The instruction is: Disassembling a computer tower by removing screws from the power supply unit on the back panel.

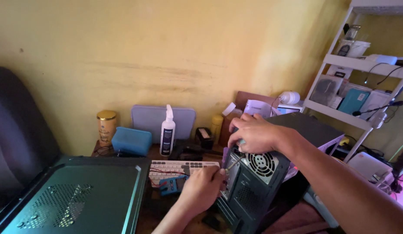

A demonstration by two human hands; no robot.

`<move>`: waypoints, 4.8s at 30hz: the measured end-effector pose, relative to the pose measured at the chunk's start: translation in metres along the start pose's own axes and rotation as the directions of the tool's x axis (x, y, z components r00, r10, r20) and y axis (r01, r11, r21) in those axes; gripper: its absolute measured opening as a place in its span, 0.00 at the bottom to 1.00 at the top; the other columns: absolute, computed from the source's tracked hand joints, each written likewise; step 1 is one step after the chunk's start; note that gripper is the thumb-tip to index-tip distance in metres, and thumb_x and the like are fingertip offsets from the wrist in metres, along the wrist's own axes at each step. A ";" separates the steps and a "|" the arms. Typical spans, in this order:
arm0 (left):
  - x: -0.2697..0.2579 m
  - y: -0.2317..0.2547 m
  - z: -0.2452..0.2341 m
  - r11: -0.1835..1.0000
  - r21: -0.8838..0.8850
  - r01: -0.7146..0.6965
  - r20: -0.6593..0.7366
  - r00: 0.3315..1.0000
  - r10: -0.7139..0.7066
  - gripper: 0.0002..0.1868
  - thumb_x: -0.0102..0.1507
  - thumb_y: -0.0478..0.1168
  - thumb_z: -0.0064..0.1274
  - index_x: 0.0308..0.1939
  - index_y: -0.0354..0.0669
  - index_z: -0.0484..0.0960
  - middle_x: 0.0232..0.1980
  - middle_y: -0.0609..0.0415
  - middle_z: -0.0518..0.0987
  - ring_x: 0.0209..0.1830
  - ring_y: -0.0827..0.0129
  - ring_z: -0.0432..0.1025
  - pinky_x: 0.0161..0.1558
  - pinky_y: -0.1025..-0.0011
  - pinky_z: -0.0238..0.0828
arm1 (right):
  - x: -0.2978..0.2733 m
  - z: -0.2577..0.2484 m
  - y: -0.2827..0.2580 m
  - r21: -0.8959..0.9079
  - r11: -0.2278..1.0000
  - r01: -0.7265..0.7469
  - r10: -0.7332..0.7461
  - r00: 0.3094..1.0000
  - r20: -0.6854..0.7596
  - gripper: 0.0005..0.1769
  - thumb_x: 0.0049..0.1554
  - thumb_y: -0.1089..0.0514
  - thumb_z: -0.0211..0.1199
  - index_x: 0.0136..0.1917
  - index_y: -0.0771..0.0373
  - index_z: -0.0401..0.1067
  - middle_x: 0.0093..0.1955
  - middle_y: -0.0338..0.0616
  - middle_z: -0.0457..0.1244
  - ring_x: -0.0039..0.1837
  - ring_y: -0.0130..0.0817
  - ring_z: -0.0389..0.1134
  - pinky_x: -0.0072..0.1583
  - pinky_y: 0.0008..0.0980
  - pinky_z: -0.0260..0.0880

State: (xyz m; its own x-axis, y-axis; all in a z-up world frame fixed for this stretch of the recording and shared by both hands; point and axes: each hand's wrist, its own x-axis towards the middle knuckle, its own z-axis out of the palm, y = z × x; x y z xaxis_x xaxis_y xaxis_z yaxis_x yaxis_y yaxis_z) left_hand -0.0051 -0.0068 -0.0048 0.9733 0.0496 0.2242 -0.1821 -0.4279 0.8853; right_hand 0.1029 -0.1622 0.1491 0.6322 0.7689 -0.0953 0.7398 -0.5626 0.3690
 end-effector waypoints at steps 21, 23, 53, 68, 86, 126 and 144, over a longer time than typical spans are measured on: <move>0.025 0.025 0.076 0.901 -0.212 -0.379 -0.629 0.758 0.171 0.11 0.57 0.38 0.64 0.43 0.43 0.88 0.37 0.46 0.83 0.33 0.53 0.79 0.36 0.63 0.73 | -0.005 0.028 0.023 0.357 0.919 0.168 0.016 0.889 -0.459 0.12 0.58 0.56 0.59 0.55 0.54 0.75 0.62 0.37 0.66 0.68 0.37 0.64 0.66 0.44 0.59; 0.028 0.026 0.077 0.906 -0.207 -0.369 -0.641 0.751 0.159 0.10 0.57 0.39 0.64 0.42 0.42 0.89 0.36 0.47 0.83 0.32 0.53 0.78 0.36 0.62 0.73 | -0.005 0.028 0.024 0.372 0.913 0.168 0.024 0.887 -0.461 0.12 0.58 0.57 0.59 0.56 0.54 0.75 0.62 0.38 0.66 0.67 0.38 0.65 0.65 0.43 0.61; 0.039 0.025 0.066 0.907 -0.405 -0.113 -0.452 0.887 -0.091 0.14 0.60 0.45 0.58 0.33 0.34 0.85 0.25 0.40 0.81 0.25 0.49 0.77 0.32 0.56 0.72 | -0.003 0.032 0.033 0.534 0.819 0.208 0.109 0.858 -0.502 0.12 0.61 0.57 0.57 0.56 0.60 0.75 0.54 0.45 0.67 0.61 0.38 0.68 0.64 0.37 0.64; -0.042 -0.133 0.010 0.812 0.565 0.147 -0.512 0.834 0.205 0.21 0.52 0.45 0.62 0.48 0.46 0.83 0.42 0.50 0.78 0.48 0.52 0.72 0.44 0.52 0.69 | -0.007 0.022 0.018 0.426 0.877 0.221 0.048 0.843 -0.536 0.14 0.58 0.53 0.63 0.54 0.62 0.76 0.50 0.47 0.67 0.58 0.40 0.69 0.59 0.39 0.66; -0.068 -0.173 0.018 0.723 0.667 0.183 -0.461 0.863 0.206 0.27 0.56 0.30 0.50 0.58 0.54 0.82 0.48 0.52 0.74 0.51 0.56 0.69 0.52 0.53 0.68 | -0.011 0.020 0.012 0.442 0.881 0.166 0.093 0.857 -0.507 0.14 0.57 0.52 0.64 0.53 0.63 0.76 0.50 0.47 0.69 0.57 0.39 0.70 0.60 0.38 0.67; -0.036 -0.178 0.099 0.505 0.860 -0.067 -0.096 0.952 0.290 0.18 0.61 0.41 0.47 0.50 0.37 0.83 0.80 0.38 0.54 0.83 0.47 0.35 0.72 0.31 0.28 | -0.014 0.019 0.013 0.395 0.900 0.187 0.059 0.843 -0.535 0.14 0.56 0.52 0.66 0.51 0.62 0.76 0.51 0.47 0.69 0.58 0.41 0.70 0.61 0.39 0.67; -0.010 -0.018 0.066 0.856 0.406 -0.321 -0.567 0.646 0.511 0.07 0.58 0.39 0.59 0.40 0.47 0.83 0.42 0.54 0.80 0.48 0.56 0.73 0.53 0.56 0.62 | -0.017 0.014 0.004 0.494 0.858 0.141 0.139 0.861 -0.488 0.13 0.58 0.52 0.63 0.53 0.61 0.75 0.52 0.46 0.69 0.59 0.38 0.70 0.62 0.37 0.66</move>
State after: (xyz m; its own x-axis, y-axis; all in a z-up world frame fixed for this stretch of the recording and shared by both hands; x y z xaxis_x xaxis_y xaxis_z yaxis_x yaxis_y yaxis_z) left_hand -0.0028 -0.0590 -0.0499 0.4565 0.3249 0.8283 -0.4116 -0.7482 0.5203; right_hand 0.0983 -0.1823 0.1395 0.5353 0.7323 0.4210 0.8377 -0.5243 -0.1531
